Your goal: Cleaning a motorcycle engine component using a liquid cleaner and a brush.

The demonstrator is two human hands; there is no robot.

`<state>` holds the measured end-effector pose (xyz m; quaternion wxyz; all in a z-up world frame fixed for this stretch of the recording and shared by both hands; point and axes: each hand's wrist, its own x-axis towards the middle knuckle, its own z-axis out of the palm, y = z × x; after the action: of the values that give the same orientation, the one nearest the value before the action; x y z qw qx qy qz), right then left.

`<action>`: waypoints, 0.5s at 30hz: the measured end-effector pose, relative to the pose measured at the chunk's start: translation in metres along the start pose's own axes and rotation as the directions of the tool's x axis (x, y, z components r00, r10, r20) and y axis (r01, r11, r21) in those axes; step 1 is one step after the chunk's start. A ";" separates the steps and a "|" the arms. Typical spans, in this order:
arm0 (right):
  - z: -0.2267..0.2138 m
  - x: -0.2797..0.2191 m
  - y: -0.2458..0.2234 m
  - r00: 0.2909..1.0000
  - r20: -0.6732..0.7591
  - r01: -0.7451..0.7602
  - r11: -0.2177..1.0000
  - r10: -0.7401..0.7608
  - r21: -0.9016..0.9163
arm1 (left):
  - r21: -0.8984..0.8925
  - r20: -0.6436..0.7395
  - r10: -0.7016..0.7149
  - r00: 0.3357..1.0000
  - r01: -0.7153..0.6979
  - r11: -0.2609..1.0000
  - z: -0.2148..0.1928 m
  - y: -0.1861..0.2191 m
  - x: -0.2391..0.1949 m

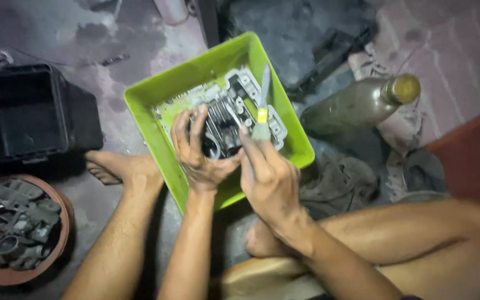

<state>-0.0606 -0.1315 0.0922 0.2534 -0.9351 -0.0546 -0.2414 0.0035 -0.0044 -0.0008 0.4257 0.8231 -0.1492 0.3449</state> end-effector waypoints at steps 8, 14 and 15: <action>0.008 0.008 0.006 0.999 0.049 -0.025 0.996 0.022 0.081 | 0.019 -0.021 -0.018 1.000 0.019 1.000 0.002 -0.003 -0.003; -0.008 -0.009 0.009 0.999 0.006 -0.037 0.992 0.036 0.121 | -0.027 -0.065 -0.053 0.996 0.051 0.998 0.004 0.008 0.003; -0.007 -0.010 0.010 0.999 0.014 -0.038 0.992 0.037 0.121 | -0.025 -0.063 -0.060 0.996 0.058 0.998 0.004 0.008 0.002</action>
<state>-0.0701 -0.1431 0.0878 0.3141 -0.9203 -0.0531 -0.2272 0.0019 -0.0121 0.0039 0.4496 0.8108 -0.1149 0.3567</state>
